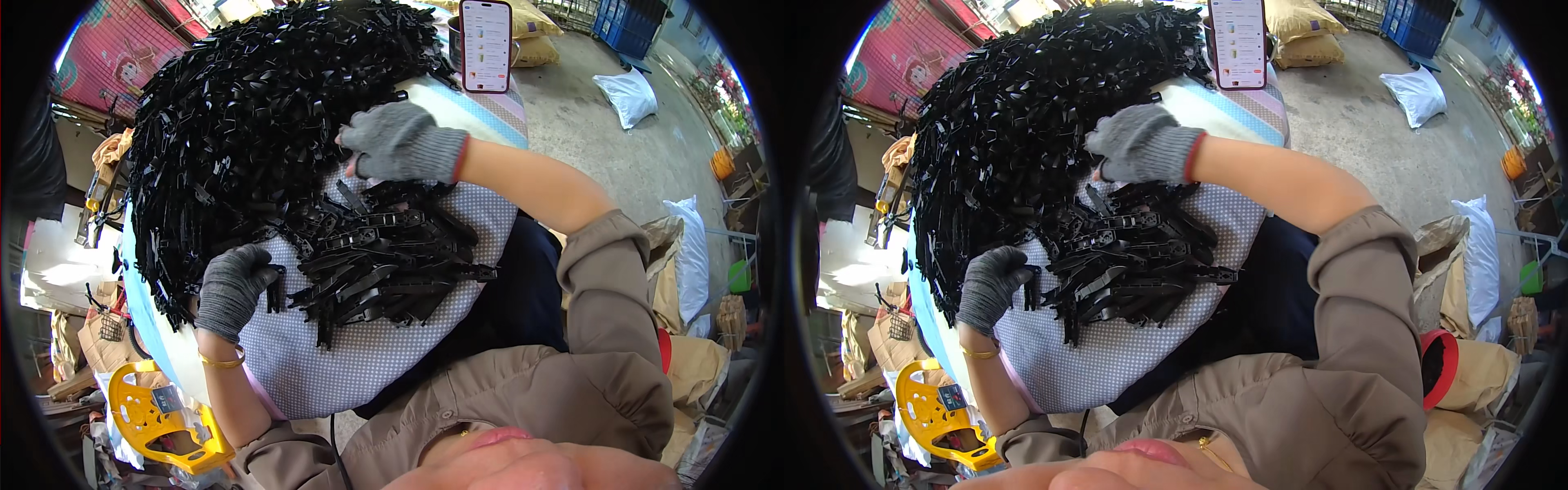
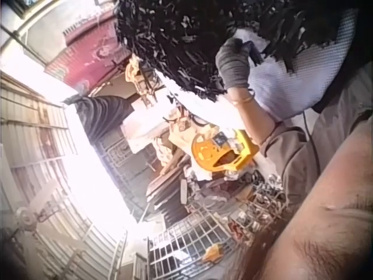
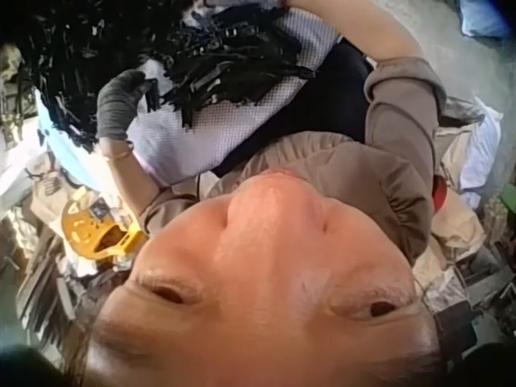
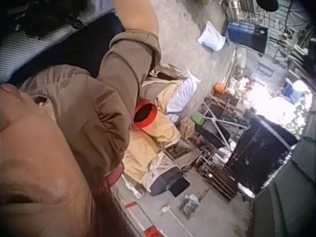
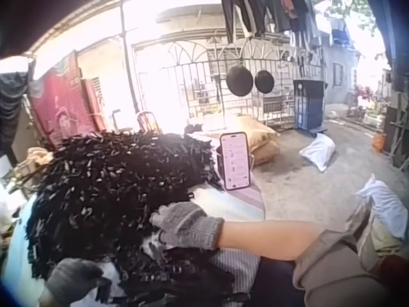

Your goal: Sorting small black plastic components from a large pile into smaller groups on a workbench.

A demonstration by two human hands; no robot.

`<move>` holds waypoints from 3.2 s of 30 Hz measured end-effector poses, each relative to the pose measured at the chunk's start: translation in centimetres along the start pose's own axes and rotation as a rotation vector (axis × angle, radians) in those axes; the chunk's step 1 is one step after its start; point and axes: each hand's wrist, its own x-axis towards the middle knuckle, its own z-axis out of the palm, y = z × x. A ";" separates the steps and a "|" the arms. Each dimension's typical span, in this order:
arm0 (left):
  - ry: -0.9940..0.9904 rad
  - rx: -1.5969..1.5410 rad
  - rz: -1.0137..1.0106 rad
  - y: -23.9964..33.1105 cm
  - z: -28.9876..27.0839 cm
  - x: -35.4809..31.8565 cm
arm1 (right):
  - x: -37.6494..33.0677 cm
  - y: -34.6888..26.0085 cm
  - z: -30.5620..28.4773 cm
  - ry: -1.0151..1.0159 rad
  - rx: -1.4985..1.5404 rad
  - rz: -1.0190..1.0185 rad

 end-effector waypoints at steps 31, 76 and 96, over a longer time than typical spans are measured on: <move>0.122 -0.951 -0.044 2.2 -0.4 -1.1 | 3.0 -1.3 -0.8 -0.143 0.126 0.064; 0.137 -0.793 -0.036 5.0 0.6 -1.3 | 0.2 -6.6 -4.3 -0.216 1.177 0.033; 0.313 -0.185 0.455 8.2 1.5 -2.3 | 4.1 1.1 -1.5 0.176 0.838 -0.051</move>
